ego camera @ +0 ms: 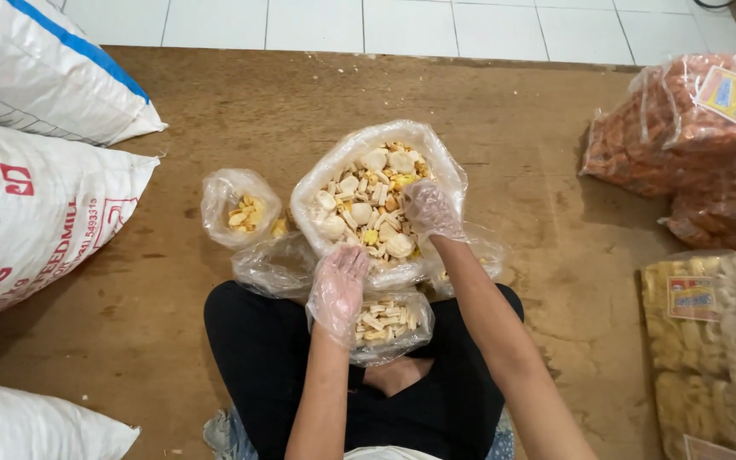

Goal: Sorting and mixing different types of snack crackers in a large plastic bag for packaging

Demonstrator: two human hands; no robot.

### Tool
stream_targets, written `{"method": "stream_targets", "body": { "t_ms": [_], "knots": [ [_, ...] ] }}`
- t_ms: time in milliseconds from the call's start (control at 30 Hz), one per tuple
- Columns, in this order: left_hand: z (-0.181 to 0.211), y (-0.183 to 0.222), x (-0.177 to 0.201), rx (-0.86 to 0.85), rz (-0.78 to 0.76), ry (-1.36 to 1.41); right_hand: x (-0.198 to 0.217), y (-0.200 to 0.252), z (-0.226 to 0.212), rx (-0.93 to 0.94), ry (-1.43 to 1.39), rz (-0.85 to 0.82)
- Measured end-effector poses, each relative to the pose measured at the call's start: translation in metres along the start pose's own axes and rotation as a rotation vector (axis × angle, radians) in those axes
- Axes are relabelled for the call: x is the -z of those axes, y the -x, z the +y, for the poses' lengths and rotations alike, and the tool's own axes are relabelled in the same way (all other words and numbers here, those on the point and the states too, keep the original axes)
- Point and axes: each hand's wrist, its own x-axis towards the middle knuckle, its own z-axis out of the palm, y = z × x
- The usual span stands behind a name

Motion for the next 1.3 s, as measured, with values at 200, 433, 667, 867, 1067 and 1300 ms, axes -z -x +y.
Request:
{"method": "stream_targets", "body": {
  "t_ms": [200,433,667,867,1067,1300],
  "knots": [
    [0.004,0.041,-0.061,-0.075,-0.124,-0.117,-0.003,-0.003,0.006,-0.022,-0.034,0.020],
    [0.007,-0.131,-0.045,-1.160,0.486,-2.135,-0.001,-0.009,0.001,-0.027,-0.067,0.051],
    [0.018,-0.250,0.009,-1.792,0.836,-1.885,0.004,-0.037,-0.030,0.049,-0.224,-0.007],
    [0.017,-0.262,0.021,-1.793,0.835,-1.880,-0.022,-0.050,-0.046,0.023,-0.230,-0.075],
    [0.008,-0.275,0.031,-1.800,0.785,-1.845,-0.027,-0.046,-0.032,-0.020,-0.205,-0.111],
    [0.004,-0.290,0.052,-1.794,0.725,-1.843,-0.046,-0.051,-0.026,-0.084,-0.194,-0.160]
  ]
}}
